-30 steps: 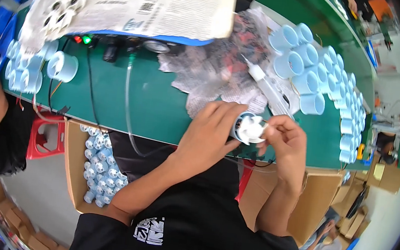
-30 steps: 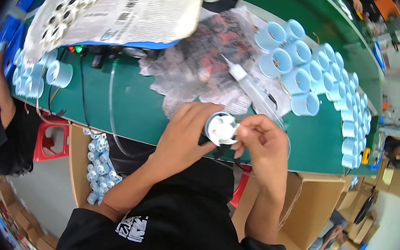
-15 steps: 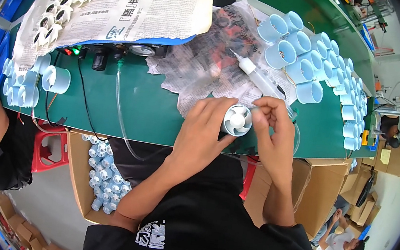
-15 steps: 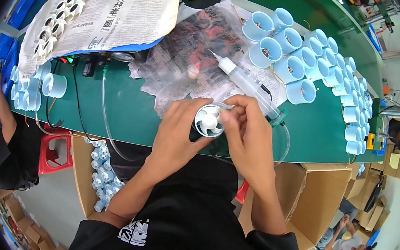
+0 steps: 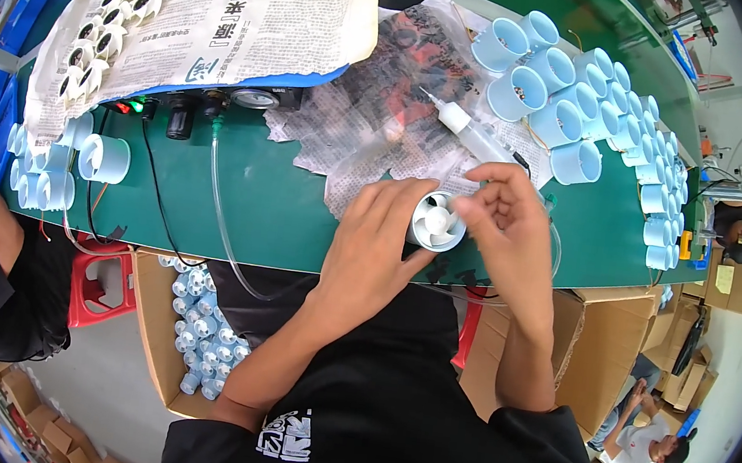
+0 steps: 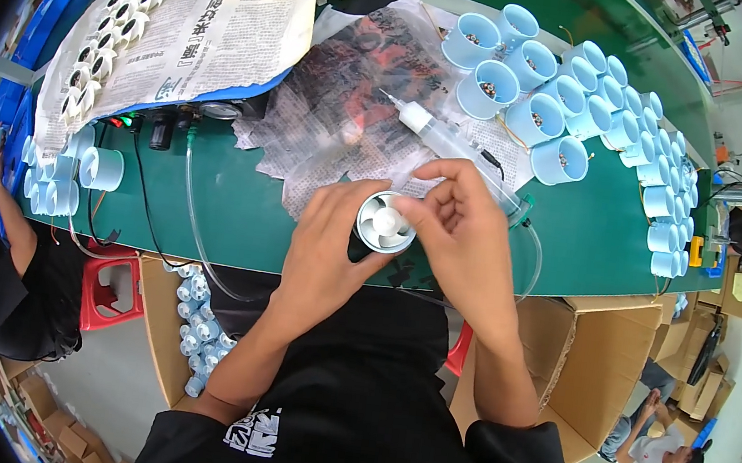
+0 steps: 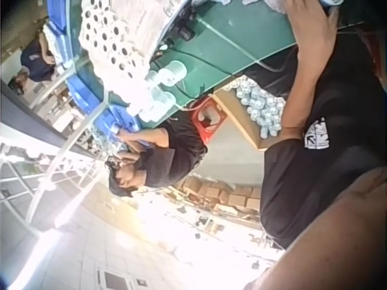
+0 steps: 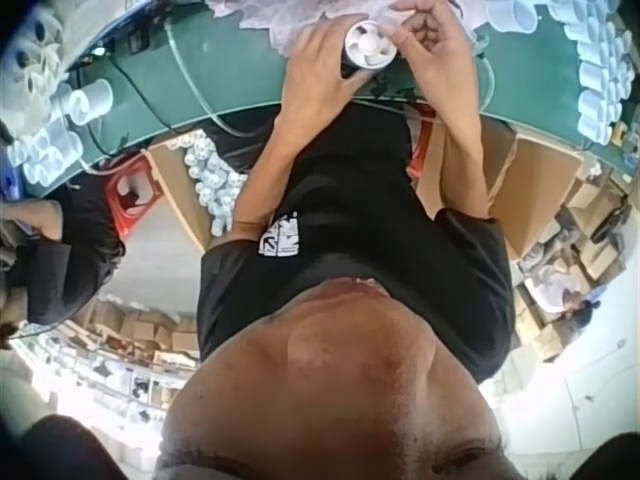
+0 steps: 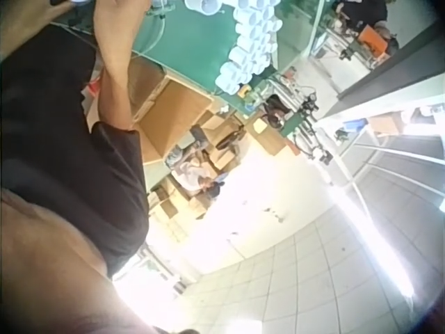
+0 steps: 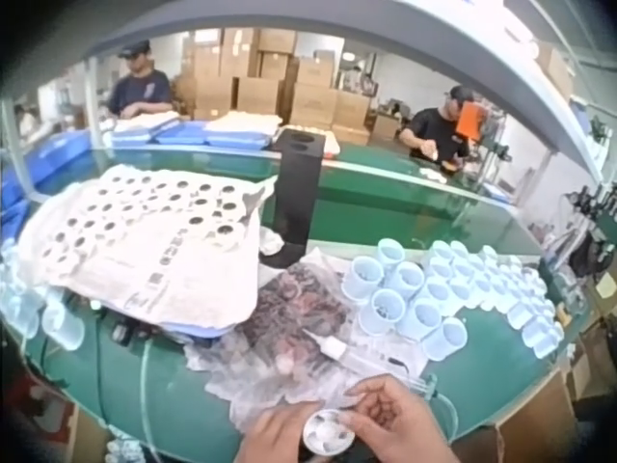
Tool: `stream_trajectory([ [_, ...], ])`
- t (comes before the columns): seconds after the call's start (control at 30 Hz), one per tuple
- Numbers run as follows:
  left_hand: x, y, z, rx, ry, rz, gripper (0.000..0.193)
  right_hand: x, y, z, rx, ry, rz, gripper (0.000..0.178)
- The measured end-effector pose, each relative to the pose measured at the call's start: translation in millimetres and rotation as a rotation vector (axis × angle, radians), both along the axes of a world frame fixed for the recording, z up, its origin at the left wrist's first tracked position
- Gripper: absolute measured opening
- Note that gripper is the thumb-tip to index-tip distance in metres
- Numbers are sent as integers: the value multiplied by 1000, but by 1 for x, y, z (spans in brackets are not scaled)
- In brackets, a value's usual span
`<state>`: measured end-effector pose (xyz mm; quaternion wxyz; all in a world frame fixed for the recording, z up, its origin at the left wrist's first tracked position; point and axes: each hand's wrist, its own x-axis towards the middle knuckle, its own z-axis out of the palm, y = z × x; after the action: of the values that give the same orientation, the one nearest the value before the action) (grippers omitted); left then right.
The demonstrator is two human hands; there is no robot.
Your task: The person assembles electronic components by inserting them into plastic housings and applying adhesive paste with a dispensing syringe.
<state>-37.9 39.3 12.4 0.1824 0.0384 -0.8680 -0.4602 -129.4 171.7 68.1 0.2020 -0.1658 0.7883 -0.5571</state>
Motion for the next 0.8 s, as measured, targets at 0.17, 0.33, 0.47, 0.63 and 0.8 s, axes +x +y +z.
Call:
stream_trajectory([
  [0.17, 0, -1, 3, -22, 15, -20, 71, 2, 15, 2, 14, 179, 70, 8],
  [0.33, 0, 0, 2, 12, 1, 27, 67, 7, 3, 9, 183, 381, 271, 15],
  [0.47, 0, 1, 1, 3, 1, 28, 67, 7, 0, 8, 206, 377, 225, 14],
  [0.63, 3, 0, 0, -32, -5, -17, 73, 9, 3, 4, 139, 401, 243, 12],
  [0.8, 0, 1, 1, -52, 4, -38, 74, 11, 8, 6, 67, 803, 35, 26],
])
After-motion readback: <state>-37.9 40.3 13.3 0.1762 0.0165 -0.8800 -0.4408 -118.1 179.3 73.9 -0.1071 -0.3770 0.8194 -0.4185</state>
